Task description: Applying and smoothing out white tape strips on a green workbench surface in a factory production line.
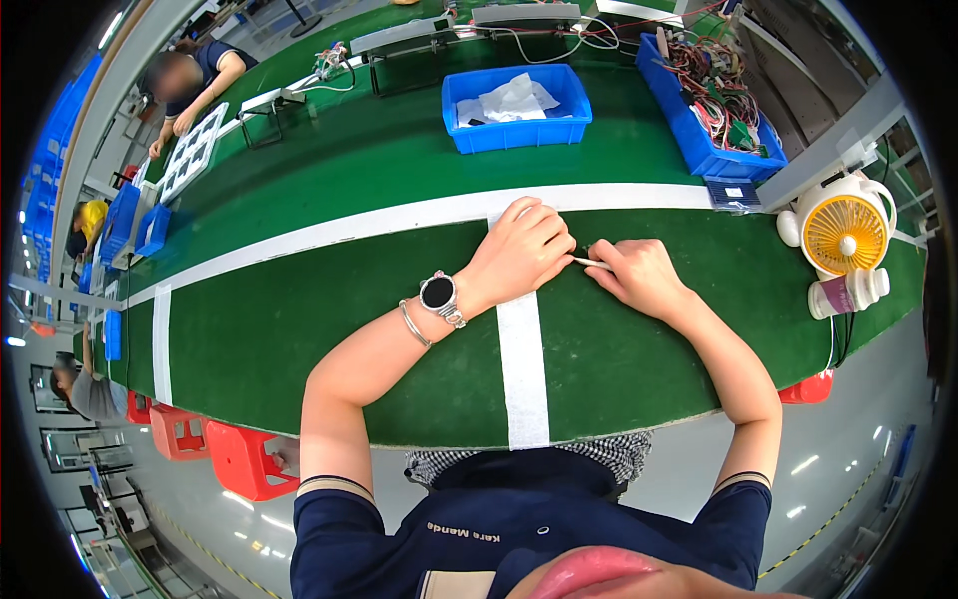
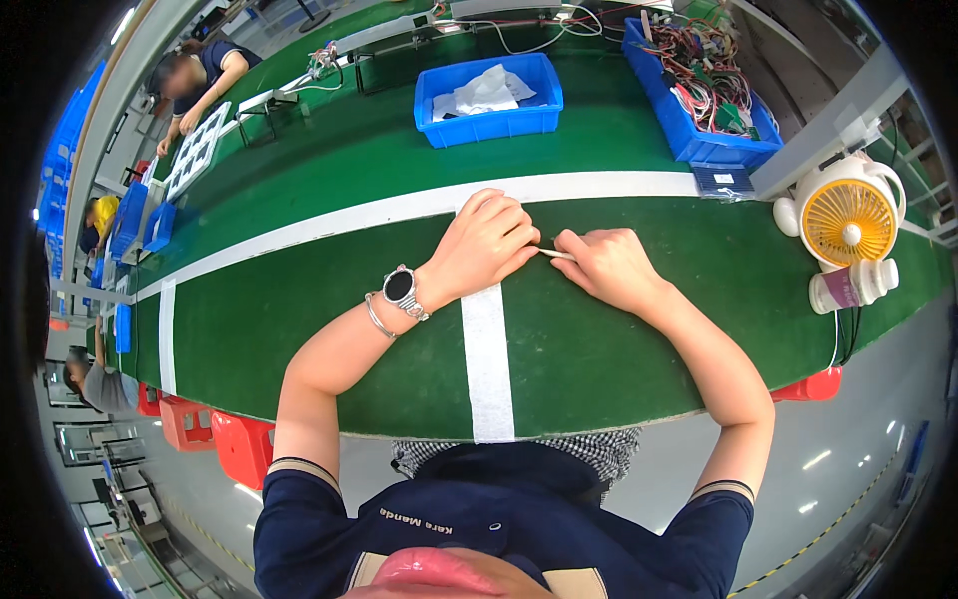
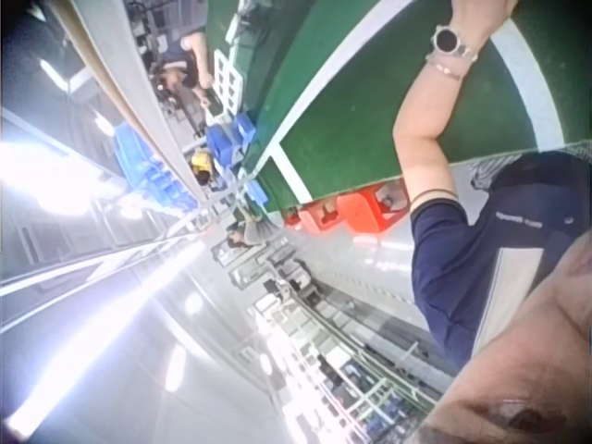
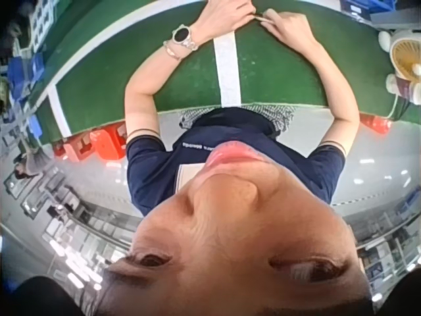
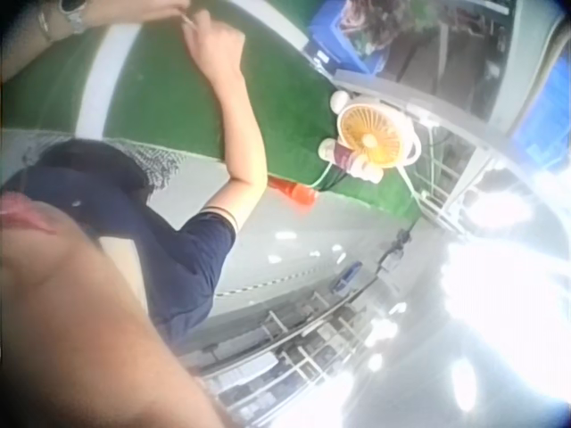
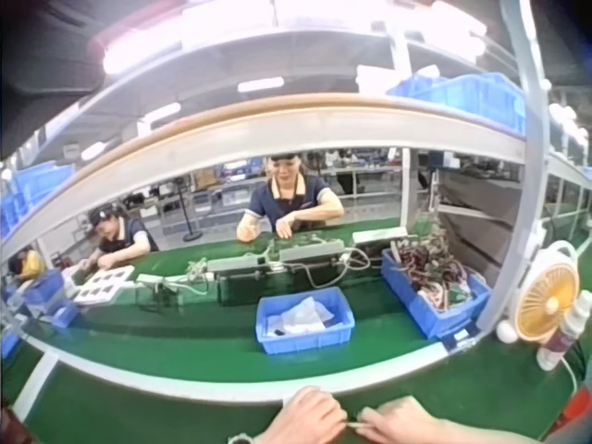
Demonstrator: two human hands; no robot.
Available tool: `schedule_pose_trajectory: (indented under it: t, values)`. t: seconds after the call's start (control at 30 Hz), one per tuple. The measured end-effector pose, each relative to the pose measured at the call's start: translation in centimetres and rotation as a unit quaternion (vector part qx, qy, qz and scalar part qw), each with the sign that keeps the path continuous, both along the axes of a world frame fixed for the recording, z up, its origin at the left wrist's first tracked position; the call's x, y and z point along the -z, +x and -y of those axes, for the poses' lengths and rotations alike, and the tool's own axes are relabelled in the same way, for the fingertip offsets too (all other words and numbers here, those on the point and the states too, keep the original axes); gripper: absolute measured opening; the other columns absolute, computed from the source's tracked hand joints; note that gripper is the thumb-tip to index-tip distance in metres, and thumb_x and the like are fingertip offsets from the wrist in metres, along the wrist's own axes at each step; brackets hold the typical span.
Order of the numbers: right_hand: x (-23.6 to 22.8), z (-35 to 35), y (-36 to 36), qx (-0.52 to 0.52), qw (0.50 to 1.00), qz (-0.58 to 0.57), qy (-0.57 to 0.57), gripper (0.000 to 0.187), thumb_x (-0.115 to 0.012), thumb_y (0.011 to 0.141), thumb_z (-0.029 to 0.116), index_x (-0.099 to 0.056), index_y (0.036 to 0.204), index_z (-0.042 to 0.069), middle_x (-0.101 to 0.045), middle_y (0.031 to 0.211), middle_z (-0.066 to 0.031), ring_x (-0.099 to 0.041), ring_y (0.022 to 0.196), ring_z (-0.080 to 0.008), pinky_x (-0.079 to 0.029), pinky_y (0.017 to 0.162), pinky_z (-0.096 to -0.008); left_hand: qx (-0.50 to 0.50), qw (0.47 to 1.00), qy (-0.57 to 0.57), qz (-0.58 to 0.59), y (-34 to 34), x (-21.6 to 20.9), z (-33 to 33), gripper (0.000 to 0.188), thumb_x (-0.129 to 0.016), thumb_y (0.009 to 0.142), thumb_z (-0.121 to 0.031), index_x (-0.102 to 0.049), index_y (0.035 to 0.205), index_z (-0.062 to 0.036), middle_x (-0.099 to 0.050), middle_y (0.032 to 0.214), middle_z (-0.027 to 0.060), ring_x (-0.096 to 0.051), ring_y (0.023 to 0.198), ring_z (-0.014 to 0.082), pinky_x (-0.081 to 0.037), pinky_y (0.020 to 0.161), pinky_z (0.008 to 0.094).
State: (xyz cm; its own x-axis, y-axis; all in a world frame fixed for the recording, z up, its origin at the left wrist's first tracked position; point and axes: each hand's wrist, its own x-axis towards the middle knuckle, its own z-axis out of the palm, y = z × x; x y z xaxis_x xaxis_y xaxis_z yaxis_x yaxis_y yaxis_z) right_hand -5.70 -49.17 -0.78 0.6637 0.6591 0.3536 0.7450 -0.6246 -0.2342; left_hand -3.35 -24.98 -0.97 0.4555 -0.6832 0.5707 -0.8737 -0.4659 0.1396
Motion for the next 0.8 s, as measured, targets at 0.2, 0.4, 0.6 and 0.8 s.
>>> schedule_pose_trajectory:
  t: [0.2, 0.4, 0.6, 0.8]
  values:
    - [0.03, 0.04, 0.05, -0.002, 1.0, -0.001, 0.004, 0.022, -0.07, 0.09, 0.025, -0.056, 0.094, 0.009, -0.058, 0.061, -0.0073, -0.061, 0.055, -0.028, -0.046, 0.051, -0.0412, -0.002, 1.0, 0.01, -0.004, 0.12, 0.18, -0.02, 0.018, -0.077, 0.08, -0.018, -0.062, 0.087, -0.0111, -0.057, 0.092, 0.0037, -0.056, 0.101, 0.0239, -0.042, 0.102, 0.0441]
    - [0.03, 0.11, -0.05, -0.001, 1.0, 0.0, 0.002, 0.022, -0.07, 0.089, 0.024, -0.055, 0.094, 0.009, -0.059, 0.062, -0.0078, -0.061, 0.056, -0.0283, -0.046, 0.051, -0.0419, 0.001, 1.0, 0.005, -0.004, 0.11, -0.04, 0.03, 0.018, -0.077, 0.08, -0.018, -0.061, 0.087, -0.011, -0.057, 0.091, 0.0041, -0.056, 0.102, 0.0242, -0.042, 0.102, 0.0442]
    - [-0.04, 0.13, -0.07, -0.002, 1.0, 0.001, -0.004, 0.022, -0.071, 0.089, 0.023, -0.055, 0.093, 0.008, -0.058, 0.062, -0.0076, -0.061, 0.056, -0.0283, -0.045, 0.051, -0.0421, -0.006, 1.0, -0.005, -0.006, 0.01, -0.1, 0.04, 0.018, -0.075, 0.08, -0.015, -0.059, 0.087, -0.0093, -0.056, 0.091, 0.0056, -0.056, 0.101, 0.0252, -0.043, 0.1, 0.0445]
    - [-0.11, 0.04, -0.09, 0.003, 1.0, 0.01, -0.015, 0.025, -0.071, 0.089, 0.025, -0.053, 0.091, 0.008, -0.057, 0.06, -0.0081, -0.06, 0.055, -0.0292, -0.045, 0.05, -0.0426, -0.029, 0.995, -0.065, -0.063, 0.05, -0.17, 0.09, 0.018, -0.072, 0.084, -0.015, -0.056, 0.089, -0.007, -0.056, 0.091, 0.009, -0.056, 0.097, 0.0289, -0.043, 0.092, 0.0444]
